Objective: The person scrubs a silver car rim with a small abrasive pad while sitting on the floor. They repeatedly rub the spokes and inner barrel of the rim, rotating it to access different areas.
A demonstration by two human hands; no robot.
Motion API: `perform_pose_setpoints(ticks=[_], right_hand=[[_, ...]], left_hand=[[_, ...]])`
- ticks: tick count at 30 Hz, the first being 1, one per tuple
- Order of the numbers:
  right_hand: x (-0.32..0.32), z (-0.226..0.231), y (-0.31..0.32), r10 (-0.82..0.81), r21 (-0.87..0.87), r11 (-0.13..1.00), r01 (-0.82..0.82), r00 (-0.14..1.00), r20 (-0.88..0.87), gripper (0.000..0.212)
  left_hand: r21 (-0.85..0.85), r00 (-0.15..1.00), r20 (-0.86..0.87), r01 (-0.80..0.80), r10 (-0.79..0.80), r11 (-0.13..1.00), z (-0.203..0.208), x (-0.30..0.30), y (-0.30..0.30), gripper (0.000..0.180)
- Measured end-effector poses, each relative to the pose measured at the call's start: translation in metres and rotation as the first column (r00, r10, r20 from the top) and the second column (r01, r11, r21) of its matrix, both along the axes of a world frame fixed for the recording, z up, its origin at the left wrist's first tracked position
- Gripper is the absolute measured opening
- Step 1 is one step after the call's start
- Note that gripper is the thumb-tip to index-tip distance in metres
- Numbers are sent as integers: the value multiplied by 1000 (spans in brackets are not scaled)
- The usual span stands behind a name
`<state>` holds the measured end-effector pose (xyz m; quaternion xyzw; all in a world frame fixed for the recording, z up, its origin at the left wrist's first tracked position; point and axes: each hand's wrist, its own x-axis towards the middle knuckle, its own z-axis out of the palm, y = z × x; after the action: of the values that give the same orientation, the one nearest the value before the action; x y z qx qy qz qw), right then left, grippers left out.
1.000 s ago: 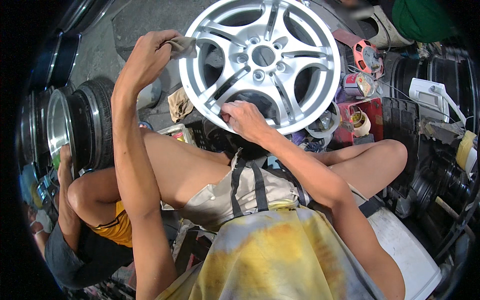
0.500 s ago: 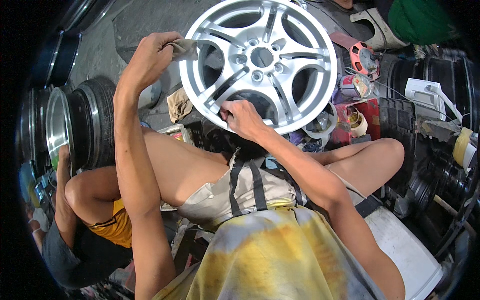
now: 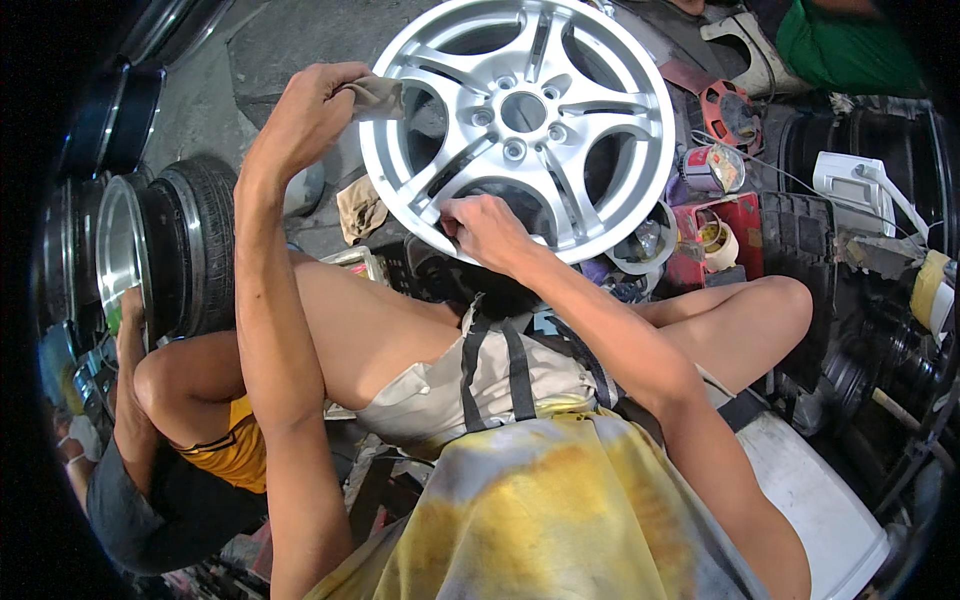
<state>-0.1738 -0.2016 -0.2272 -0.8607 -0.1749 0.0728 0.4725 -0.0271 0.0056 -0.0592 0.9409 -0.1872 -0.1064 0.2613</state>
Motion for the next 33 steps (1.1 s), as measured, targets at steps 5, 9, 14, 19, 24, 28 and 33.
perform_pose_setpoints(ticks=[5,9,14,19,24,28,33], right_hand=[[6,-8,-15,132,-168,979,-112,985,113,10],[4,-3,-13,42,-56,998,-41,999,9,11],[-7,14,1,-10,-85,996,6,999,-46,8],[-32,47,-42,1,-66,998,-16,977,-213,5],[-44,39,-43,-42,-42,999,35,984,-172,6],[-18,39,2,-127,89,986,142,980,-154,9],[-38,47,-53,13,-231,970,-77,963,-268,10]], left_hand=[[-47,996,84,-15,19,999,-6,-3,5,42],[-35,999,36,-8,9,999,1,-8,12,40],[-6,995,-69,-72,72,997,2,-3,8,34],[-34,999,-25,-36,35,999,5,-10,12,32],[25,998,-57,-34,35,999,5,-11,9,31],[-16,992,-118,32,-34,999,-8,-11,-2,34],[20,992,-123,5,-2,1000,-12,-23,2,36]])
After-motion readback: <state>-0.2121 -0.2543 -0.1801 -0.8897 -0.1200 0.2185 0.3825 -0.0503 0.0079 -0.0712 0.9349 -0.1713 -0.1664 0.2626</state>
